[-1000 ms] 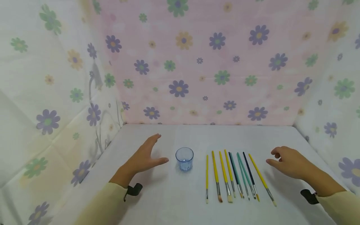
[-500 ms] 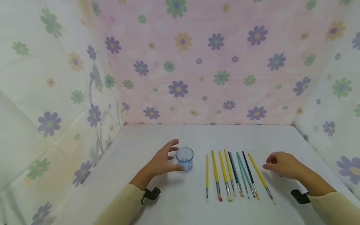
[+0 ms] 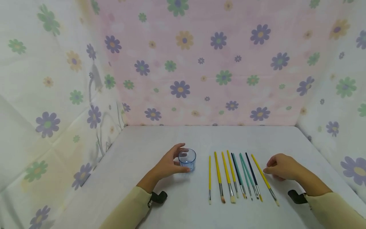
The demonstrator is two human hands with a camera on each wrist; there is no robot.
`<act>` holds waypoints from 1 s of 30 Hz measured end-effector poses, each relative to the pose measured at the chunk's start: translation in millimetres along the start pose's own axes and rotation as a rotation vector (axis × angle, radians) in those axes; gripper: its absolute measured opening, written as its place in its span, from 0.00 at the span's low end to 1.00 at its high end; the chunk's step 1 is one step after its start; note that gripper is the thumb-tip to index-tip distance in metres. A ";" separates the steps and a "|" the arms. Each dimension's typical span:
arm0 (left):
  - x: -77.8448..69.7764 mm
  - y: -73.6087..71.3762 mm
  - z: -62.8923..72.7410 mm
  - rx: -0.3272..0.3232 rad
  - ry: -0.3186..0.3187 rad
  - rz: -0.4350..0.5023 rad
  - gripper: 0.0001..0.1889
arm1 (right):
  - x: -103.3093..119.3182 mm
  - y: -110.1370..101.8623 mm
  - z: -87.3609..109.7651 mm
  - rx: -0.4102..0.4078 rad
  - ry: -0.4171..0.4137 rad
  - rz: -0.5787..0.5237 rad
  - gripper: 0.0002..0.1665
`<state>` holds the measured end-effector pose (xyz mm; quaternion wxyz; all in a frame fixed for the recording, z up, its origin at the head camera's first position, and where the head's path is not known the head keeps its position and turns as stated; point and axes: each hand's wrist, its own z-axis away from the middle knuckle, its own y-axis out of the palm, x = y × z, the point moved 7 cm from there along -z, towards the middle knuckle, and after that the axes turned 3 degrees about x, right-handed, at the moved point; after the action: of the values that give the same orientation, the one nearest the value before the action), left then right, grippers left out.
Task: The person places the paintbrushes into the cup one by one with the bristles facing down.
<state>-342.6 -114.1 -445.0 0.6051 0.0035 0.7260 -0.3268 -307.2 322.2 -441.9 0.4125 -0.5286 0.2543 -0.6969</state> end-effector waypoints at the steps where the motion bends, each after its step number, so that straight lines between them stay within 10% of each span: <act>1: 0.9 0.1 -0.2 -0.002 -0.009 0.004 0.54 | 0.4 0.6 -0.8 0.002 0.006 -0.002 0.27; 30: 8.1 -2.5 1.4 0.004 -0.037 0.132 0.43 | 11.8 11.4 -20.4 0.023 0.066 -0.063 0.21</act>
<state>-344.5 -119.9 -451.1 0.6386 0.0466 0.7123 -0.2875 -324.3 304.5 -451.0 0.3877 -0.5083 0.2430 -0.7296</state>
